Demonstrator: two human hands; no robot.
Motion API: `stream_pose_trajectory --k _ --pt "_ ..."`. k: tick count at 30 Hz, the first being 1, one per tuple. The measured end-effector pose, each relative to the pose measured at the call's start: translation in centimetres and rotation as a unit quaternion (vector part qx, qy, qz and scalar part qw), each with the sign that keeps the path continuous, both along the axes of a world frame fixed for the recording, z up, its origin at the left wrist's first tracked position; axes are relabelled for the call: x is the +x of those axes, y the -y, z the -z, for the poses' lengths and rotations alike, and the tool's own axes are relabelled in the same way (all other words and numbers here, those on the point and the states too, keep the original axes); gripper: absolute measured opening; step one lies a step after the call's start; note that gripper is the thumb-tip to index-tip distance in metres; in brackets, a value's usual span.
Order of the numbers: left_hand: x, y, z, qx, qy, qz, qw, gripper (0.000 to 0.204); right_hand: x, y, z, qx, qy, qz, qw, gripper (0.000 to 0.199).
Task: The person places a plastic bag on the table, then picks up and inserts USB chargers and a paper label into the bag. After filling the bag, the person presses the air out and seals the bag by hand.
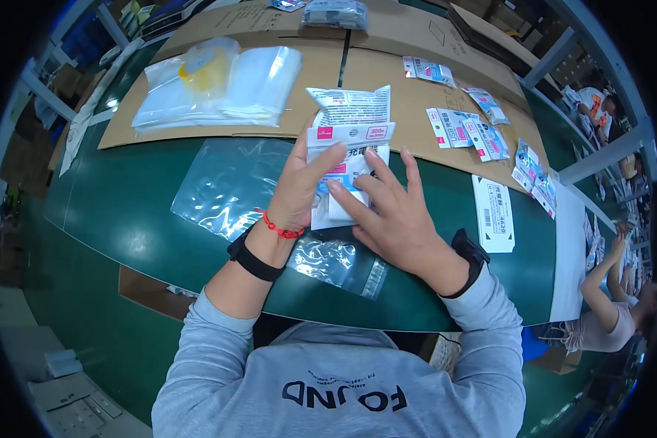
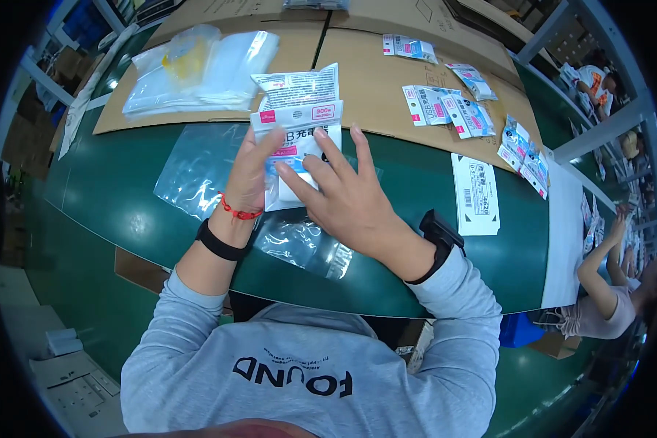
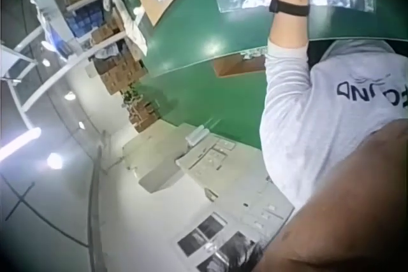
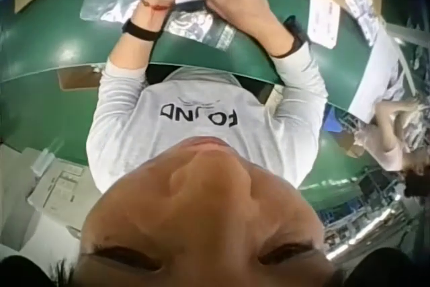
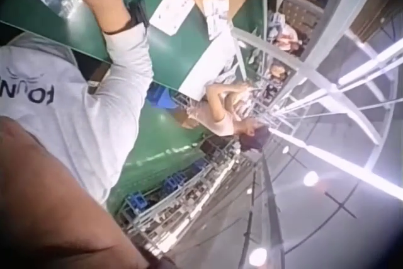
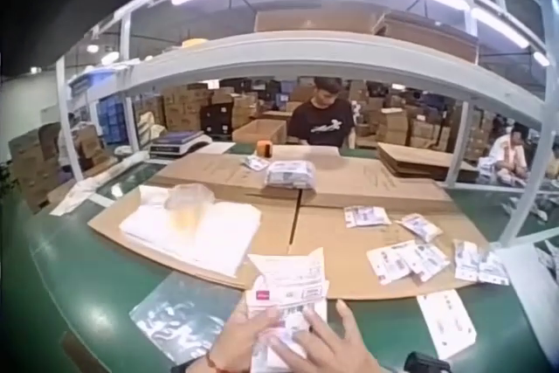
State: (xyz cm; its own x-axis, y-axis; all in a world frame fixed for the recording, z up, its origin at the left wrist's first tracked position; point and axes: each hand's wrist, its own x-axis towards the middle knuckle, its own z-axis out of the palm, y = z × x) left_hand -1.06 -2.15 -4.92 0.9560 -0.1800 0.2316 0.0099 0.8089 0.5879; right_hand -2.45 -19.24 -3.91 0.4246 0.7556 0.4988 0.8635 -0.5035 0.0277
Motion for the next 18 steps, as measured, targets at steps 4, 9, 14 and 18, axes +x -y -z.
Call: stream_pose_trajectory --k 4,9,14,18 --pt "0.1 -0.1 0.5 0.082 -0.05 -0.071 0.993 0.05 0.2 0.0 0.2 -0.01 -0.005 -0.011 1.0 0.076" --pt "-0.1 -0.1 0.7 0.05 -0.047 -0.033 0.997 0.045 0.7 0.4 0.5 0.405 -0.308 -0.036 0.86 0.052" --pt "-1.6 1.5 -0.1 0.157 -0.083 -0.073 0.981 0.043 1.5 0.4 0.8 0.496 -0.598 -0.065 0.626 0.046" --pt "-1.0 1.7 -0.5 0.203 0.03 -0.225 0.953 0.03 2.1 2.6 -0.7 0.568 -0.607 0.017 0.556 0.041"
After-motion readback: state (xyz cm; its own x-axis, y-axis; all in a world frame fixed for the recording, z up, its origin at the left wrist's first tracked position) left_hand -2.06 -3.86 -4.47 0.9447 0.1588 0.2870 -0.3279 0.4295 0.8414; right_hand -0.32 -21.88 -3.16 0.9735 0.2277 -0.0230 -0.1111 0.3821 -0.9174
